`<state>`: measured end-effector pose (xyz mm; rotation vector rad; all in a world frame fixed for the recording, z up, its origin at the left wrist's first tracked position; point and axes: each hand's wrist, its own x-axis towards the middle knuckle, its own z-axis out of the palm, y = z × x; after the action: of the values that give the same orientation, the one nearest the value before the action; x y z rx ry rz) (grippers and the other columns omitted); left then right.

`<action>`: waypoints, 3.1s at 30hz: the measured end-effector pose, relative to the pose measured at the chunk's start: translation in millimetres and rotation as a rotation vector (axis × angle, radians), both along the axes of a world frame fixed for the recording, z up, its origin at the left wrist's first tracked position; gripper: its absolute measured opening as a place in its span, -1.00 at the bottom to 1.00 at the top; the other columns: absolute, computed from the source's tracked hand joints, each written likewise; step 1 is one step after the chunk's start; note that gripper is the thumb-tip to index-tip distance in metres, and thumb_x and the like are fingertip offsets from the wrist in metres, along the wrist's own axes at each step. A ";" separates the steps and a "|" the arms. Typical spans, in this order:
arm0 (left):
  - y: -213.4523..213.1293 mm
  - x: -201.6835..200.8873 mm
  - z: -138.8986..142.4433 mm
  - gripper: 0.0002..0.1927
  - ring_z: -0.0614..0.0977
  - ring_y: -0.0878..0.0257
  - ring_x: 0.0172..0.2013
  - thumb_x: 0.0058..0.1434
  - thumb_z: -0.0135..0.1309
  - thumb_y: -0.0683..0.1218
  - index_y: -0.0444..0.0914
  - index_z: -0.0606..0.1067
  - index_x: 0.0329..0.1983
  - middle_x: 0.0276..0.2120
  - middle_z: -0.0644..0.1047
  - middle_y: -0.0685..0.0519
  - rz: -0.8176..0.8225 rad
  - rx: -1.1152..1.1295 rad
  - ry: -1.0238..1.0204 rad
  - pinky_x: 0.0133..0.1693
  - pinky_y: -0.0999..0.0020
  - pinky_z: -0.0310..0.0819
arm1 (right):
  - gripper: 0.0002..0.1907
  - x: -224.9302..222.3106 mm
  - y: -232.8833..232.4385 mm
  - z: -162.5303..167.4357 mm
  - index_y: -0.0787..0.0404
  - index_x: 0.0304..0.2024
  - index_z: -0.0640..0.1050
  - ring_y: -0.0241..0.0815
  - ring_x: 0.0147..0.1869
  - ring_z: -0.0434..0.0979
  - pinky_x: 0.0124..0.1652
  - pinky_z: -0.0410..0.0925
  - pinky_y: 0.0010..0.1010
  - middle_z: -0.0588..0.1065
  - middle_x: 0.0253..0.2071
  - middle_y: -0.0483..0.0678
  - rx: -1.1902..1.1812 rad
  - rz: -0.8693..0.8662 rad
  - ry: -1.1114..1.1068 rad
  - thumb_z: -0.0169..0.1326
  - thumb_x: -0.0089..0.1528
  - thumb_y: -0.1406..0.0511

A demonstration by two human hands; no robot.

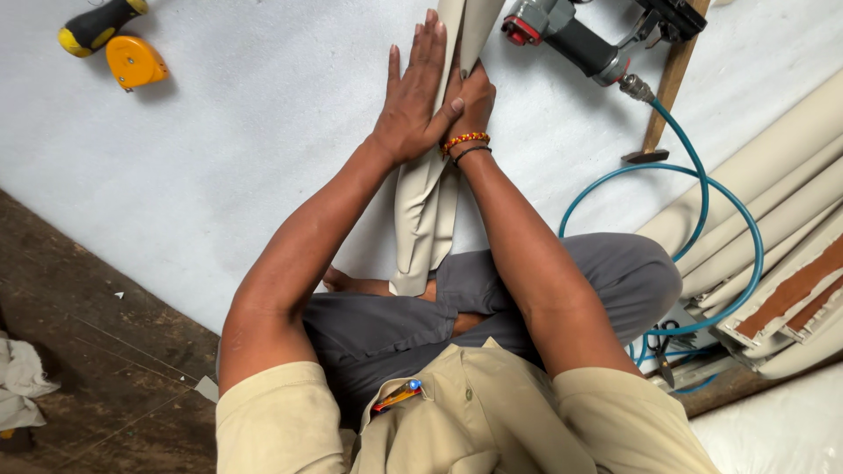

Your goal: The person sits on the floor and uses a power stapler to attach fabric to a long wooden strip, folding the fabric around it. They then trim excess fabric with scissors and place a wooden board on the covered strip.

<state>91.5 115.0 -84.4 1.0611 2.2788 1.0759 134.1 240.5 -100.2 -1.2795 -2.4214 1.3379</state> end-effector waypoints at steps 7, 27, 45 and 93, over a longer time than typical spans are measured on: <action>-4.1 -4.6 17.7 -0.35 -0.05 -0.20 0.56 0.55 -0.13 0.21 0.06 0.03 0.62 0.59 -0.13 -0.11 0.008 -0.203 0.117 0.49 -0.23 -0.17 | -0.65 -15.2 -1.3 5.9 0.31 -0.22 0.53 -0.10 -0.34 0.72 -0.34 0.53 -0.30 0.66 -0.37 0.04 0.002 0.058 0.022 -0.01 0.35 0.12; 8.5 6.3 4.5 -0.30 0.49 0.09 -0.54 0.46 0.02 0.00 0.30 0.00 0.53 -0.14 0.42 -0.19 0.393 -0.418 0.222 -0.57 0.18 0.53 | -0.31 -36.4 17.2 8.1 0.35 -0.21 0.62 -0.09 -0.32 0.67 -0.26 0.49 -0.27 0.63 -0.41 0.11 -0.177 0.178 -0.075 0.02 0.29 -0.18; 31.4 2.5 4.5 -0.25 0.50 0.23 -0.57 0.34 0.12 0.11 0.29 0.05 0.51 -0.20 0.41 -0.14 0.432 -0.423 0.139 -0.61 0.36 0.58 | -0.57 4.9 220.1 67.6 0.31 -0.12 0.46 0.13 -0.23 0.52 -0.15 0.38 -0.11 0.49 -0.27 0.14 0.815 0.874 -0.228 0.35 0.07 0.27; 48.5 -5.4 6.3 -0.29 0.55 0.20 -0.55 0.37 0.05 0.14 0.32 0.03 0.50 -0.16 0.42 -0.18 0.409 -0.521 0.112 -0.59 0.33 0.62 | -0.52 35.9 183.3 160.3 0.23 0.09 0.33 0.21 -0.33 0.56 -0.28 0.39 -0.07 0.52 -0.40 0.13 0.340 0.760 -0.114 0.20 0.19 0.29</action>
<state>86.1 163.5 -78.1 0.4689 2.7239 0.4973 170.1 423.8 60.2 -0.3568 -3.1912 0.8803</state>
